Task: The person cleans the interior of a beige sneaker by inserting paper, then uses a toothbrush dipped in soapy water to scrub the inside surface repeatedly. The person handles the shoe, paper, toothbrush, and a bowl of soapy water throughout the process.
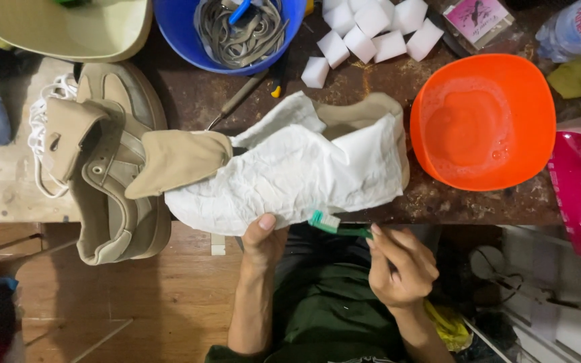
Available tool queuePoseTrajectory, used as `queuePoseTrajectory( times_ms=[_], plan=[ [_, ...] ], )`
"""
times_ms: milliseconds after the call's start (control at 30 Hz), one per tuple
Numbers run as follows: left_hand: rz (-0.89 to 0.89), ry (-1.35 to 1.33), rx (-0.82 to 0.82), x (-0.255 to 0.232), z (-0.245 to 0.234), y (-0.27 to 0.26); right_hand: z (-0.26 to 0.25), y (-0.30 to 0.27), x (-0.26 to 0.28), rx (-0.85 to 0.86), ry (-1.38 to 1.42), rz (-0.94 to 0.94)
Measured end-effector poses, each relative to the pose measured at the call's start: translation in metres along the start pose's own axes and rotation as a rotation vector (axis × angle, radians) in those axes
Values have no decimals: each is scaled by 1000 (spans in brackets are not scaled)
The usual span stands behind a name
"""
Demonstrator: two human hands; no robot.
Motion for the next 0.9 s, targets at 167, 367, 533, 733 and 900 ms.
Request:
queuePoseTrajectory(
  times_ms=[167, 367, 533, 733, 900],
  plan=[
    [-31, -47, -5, 9, -5, -3, 6, 0, 0, 16, -9, 52],
    [-36, -13, -27, 4, -1, 0, 0, -6, -4, -62, -71, 75],
    [-6, -49, -96, -1, 5, 1, -4, -10, -8, -111, -92, 45],
    [-28, 7, -111, 13, -11, -6, -35, 11, -6, -33, -177, 205],
    [52, 43, -255, 1, 1, 8, -105, 54, -10, 90, -484, 384]
  ],
)
Point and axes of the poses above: each hand's wrist, its own y-axis towards the middle knuckle, its own z-axis out of the palm, x = y × z, the point moved 5 cm from there along y, towards the middle knuckle, and after that the axes turned 9 degrees about y, right-handed, at the moved point
